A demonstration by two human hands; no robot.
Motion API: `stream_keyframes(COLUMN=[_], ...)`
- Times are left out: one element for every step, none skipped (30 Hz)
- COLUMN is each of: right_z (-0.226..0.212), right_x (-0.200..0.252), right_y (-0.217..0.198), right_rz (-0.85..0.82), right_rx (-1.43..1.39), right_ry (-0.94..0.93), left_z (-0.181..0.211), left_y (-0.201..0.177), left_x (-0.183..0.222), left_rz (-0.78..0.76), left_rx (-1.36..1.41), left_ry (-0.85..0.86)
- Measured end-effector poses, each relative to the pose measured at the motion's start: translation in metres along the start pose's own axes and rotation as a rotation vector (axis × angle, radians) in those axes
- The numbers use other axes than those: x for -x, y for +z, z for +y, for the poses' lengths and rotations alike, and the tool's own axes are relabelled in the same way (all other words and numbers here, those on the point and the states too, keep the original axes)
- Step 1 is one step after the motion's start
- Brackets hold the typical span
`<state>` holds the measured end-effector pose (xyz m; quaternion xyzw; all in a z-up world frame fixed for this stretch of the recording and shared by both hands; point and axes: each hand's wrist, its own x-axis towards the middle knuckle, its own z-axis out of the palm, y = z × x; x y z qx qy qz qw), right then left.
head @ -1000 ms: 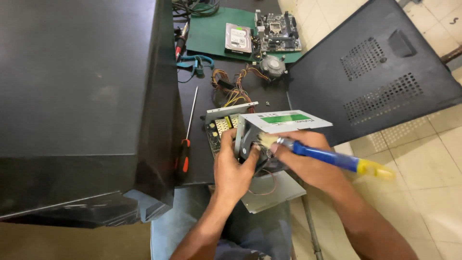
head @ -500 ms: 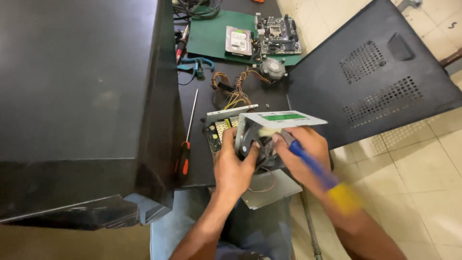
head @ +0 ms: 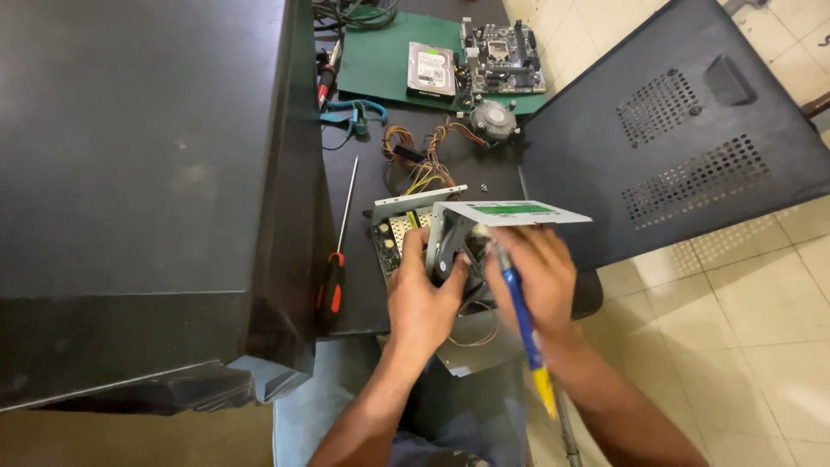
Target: Cleaning the internal components and fan of a computer power supply unit using a brush
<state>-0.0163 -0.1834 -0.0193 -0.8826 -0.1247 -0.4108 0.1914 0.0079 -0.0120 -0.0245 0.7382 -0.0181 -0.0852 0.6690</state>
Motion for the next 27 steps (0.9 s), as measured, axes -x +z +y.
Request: stream_keyframes(right_z=[-0.01,-0.021,-0.015,-0.01,-0.005,-0.003,-0.001,0.0,-0.002,-0.004,-0.005,-0.003,-0.001,0.004,-0.002,-0.008,-0.014,-0.009,-0.002,0.004,0.001,-0.003,-0.007,-0.005,-0.003,-0.002,0.006], right_x=[-0.004,-0.006,-0.003,0.001,0.004,0.003,0.001,0.0,0.003,0.003,0.003,0.001,0.0,-0.006,-0.008,-0.01,-0.012,-0.006,-0.001,0.005,0.002,0.0,-0.002,-0.005,-0.009,-0.013,-0.006], right_y=[-0.001,-0.002,-0.004,-0.007,-0.009,-0.009,-0.009,-0.008,-0.01,-0.01,-0.011,-0.015,-0.02,-0.025,-0.03,-0.034,-0.039,-0.032,-0.026,-0.02,-0.019,-0.019,-0.019,-0.023,-0.027,-0.03,-0.029], right_rz=[-0.012,-0.023,-0.023,-0.107,-0.191,-0.185,-0.124,-0.071,-0.074,-0.146,-0.22,-0.223,-0.214,-0.197,-0.193,-0.173,-0.153,-0.154,-0.15,-0.142,-0.14,-0.162,-0.185,-0.184,-0.258,-0.332,-0.332], right_rx=[-0.093,-0.185,-0.184,-0.286,-0.387,-0.384,-0.276,-0.169,-0.166,-0.282,-0.398,-0.402,-0.39,-0.373,-0.374,-0.286,-0.199,-0.198,-0.155,-0.11,-0.107,-0.086,-0.066,-0.064,-0.229,-0.397,-0.399], right_ry=[0.011,0.028,0.03,0.251,0.472,0.473,0.322,0.169,0.169,0.252,0.334,0.34,0.437,0.527,0.526,0.423,0.32,0.322,0.161,0.003,0.007,-0.036,-0.079,-0.079,0.005,0.089,0.088], left_z=[0.002,0.003,0.0,-0.004,-0.007,-0.005,-0.003,-0.002,-0.004,-0.004,-0.005,-0.01,-0.014,-0.015,-0.02,-0.026,-0.032,-0.026,-0.021,-0.015,-0.015,-0.015,-0.016,-0.015,-0.013,-0.012,-0.013], left_y=[0.0,0.0,0.0,-0.001,-0.001,0.001,0.002,0.004,0.003,0.002,0.0,0.0,-0.001,0.0,0.003,0.006,0.009,0.006,0.003,0.001,0.003,0.005,0.006,0.004,0.002,-0.002,0.001], left_x=[-0.001,-0.001,-0.003,-0.005,-0.007,-0.007,-0.008,-0.007,-0.006,-0.008,-0.01,-0.011,-0.011,-0.016,-0.018,-0.019,-0.02,-0.016,-0.013,-0.009,-0.011,-0.011,-0.011,-0.011,-0.011,-0.01,-0.008], left_rz=[-0.013,-0.029,-0.032,-0.025,-0.019,-0.024,-0.038,-0.048,-0.049,-0.04,-0.03,-0.029,-0.029,-0.032,-0.033,-0.044,-0.054,-0.056,-0.08,-0.107,-0.113,-0.102,-0.092,-0.093,-0.089,-0.081,-0.079], left_rx=[-0.028,-0.059,-0.059,-0.034,-0.008,-0.009,0.012,0.037,0.04,0.031,0.021,0.017,0.053,0.092,0.091,0.143,0.194,0.194,0.206,0.216,0.213,0.186,0.158,0.158,0.114,0.07,0.069], left_ry=[-0.015,-0.032,-0.034,-0.039,-0.044,-0.04,-0.049,-0.065,-0.067,-0.071,-0.075,-0.082,-0.084,-0.077,-0.074,-0.083,-0.091,-0.093,-0.095,-0.096,-0.097,-0.073,-0.049,-0.047,-0.035,-0.024,-0.024])
